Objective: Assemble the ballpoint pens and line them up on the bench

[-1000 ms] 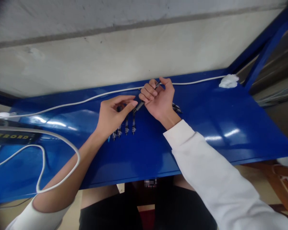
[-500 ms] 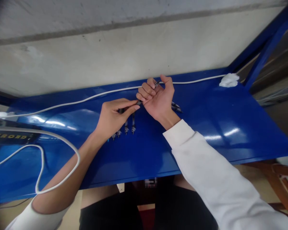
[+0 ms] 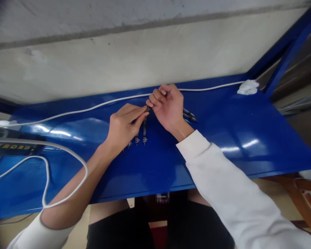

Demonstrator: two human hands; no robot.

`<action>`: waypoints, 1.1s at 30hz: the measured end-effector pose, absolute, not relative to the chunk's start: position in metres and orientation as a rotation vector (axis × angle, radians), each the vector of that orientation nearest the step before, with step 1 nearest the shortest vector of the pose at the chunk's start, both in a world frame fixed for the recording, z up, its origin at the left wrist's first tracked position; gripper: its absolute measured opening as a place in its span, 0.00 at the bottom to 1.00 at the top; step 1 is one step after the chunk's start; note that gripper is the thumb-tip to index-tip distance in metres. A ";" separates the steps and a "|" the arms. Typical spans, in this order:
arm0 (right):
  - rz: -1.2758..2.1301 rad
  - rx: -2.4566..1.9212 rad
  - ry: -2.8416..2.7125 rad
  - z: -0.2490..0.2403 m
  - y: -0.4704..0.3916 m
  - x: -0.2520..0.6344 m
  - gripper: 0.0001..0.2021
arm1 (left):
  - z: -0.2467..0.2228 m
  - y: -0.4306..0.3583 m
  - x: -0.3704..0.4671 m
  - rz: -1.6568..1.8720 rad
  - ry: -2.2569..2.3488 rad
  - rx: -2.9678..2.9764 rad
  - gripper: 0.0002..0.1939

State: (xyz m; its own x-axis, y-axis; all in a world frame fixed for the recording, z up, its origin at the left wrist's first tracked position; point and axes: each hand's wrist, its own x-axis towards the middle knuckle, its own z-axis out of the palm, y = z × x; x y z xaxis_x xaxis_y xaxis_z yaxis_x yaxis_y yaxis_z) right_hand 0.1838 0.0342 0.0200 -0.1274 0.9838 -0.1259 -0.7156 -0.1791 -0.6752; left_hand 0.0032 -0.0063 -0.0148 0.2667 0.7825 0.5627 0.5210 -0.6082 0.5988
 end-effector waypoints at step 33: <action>0.566 -0.911 -2.234 -0.009 0.038 0.207 0.11 | -0.004 -0.001 0.000 1.269 1.378 2.286 0.13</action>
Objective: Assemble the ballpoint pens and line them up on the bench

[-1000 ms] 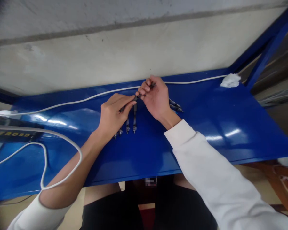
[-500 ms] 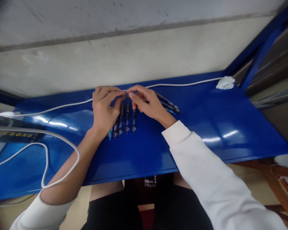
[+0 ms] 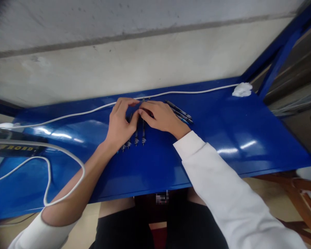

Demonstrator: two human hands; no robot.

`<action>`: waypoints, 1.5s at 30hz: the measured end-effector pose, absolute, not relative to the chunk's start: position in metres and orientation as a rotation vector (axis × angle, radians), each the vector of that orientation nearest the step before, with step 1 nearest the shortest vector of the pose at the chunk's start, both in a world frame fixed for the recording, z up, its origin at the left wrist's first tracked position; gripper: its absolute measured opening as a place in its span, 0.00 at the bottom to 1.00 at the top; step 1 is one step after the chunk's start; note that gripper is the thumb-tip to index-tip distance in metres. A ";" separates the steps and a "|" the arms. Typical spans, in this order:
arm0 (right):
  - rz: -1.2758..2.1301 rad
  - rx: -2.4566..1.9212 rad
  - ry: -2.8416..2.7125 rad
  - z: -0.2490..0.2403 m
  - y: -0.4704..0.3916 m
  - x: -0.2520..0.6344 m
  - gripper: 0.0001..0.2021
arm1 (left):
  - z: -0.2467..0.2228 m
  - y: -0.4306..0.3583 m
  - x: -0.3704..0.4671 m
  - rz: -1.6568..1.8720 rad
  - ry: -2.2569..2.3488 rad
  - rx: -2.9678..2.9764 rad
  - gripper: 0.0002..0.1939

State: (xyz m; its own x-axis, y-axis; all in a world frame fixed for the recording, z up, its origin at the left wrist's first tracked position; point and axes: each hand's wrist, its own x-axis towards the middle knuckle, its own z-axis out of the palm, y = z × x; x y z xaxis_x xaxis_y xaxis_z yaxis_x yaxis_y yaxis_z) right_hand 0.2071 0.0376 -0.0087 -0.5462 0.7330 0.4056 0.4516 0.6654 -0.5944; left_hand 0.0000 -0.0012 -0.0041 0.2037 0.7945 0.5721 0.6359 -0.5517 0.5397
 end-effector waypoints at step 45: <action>0.113 -1.217 -2.274 -0.023 0.009 0.276 0.11 | 0.000 -0.003 -0.002 0.662 1.017 2.693 0.24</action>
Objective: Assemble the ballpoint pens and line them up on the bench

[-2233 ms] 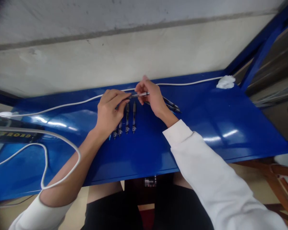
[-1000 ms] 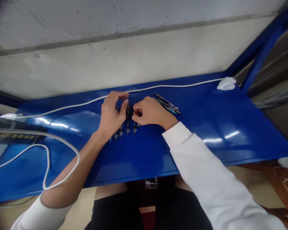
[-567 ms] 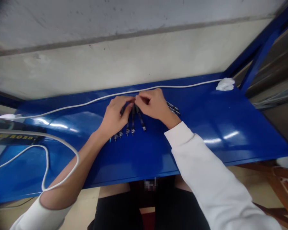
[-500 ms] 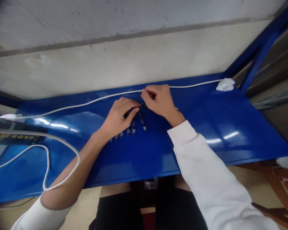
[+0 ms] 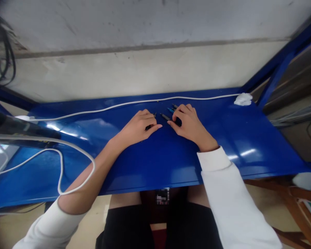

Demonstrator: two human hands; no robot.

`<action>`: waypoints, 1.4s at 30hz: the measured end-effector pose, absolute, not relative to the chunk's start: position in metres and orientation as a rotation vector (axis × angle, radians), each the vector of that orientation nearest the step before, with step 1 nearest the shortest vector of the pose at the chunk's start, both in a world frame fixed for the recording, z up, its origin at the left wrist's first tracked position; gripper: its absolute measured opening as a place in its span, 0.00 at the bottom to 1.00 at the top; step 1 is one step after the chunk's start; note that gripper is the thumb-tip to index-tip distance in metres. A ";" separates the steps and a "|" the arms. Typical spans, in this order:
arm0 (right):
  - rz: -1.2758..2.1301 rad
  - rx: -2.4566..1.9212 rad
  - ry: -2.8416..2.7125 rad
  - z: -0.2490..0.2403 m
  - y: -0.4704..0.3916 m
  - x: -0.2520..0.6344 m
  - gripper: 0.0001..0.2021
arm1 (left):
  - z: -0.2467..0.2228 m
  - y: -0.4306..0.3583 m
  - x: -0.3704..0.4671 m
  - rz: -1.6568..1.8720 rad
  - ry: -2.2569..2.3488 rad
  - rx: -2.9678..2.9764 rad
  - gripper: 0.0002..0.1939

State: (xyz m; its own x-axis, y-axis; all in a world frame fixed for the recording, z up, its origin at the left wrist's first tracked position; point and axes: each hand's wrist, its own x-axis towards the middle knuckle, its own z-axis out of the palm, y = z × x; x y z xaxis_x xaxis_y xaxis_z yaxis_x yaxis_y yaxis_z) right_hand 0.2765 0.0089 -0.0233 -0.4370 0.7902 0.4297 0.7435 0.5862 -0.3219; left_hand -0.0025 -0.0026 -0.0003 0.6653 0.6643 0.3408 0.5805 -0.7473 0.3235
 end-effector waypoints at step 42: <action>0.348 -1.039 -1.942 0.011 0.037 0.176 0.26 | 0.002 0.001 -0.002 1.366 1.175 2.059 0.23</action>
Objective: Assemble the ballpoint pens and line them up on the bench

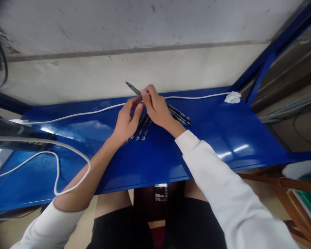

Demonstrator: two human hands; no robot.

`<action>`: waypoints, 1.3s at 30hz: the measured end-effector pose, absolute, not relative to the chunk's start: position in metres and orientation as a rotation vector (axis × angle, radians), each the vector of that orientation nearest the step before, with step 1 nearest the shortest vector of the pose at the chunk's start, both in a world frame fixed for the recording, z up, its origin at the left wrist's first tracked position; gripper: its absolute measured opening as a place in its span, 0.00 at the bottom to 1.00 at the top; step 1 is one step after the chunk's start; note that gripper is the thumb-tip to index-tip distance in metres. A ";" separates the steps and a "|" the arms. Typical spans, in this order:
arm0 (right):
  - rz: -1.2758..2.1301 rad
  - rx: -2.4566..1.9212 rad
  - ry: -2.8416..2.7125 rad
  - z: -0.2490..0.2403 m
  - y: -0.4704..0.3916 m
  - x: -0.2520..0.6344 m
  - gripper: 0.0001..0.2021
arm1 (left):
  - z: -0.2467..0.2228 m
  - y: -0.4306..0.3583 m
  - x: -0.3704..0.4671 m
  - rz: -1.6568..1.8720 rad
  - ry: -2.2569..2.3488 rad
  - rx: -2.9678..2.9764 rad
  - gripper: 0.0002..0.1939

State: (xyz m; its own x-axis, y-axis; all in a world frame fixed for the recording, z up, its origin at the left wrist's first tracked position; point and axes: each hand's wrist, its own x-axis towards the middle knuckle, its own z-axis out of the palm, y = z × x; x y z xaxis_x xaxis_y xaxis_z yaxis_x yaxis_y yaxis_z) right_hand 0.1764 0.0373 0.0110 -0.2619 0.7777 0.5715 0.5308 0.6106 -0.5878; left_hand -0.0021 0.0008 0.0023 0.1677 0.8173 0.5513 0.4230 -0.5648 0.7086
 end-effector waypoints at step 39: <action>0.279 -0.984 -2.222 -0.021 0.035 0.175 0.23 | -0.003 0.015 -0.008 1.633 1.067 1.313 0.11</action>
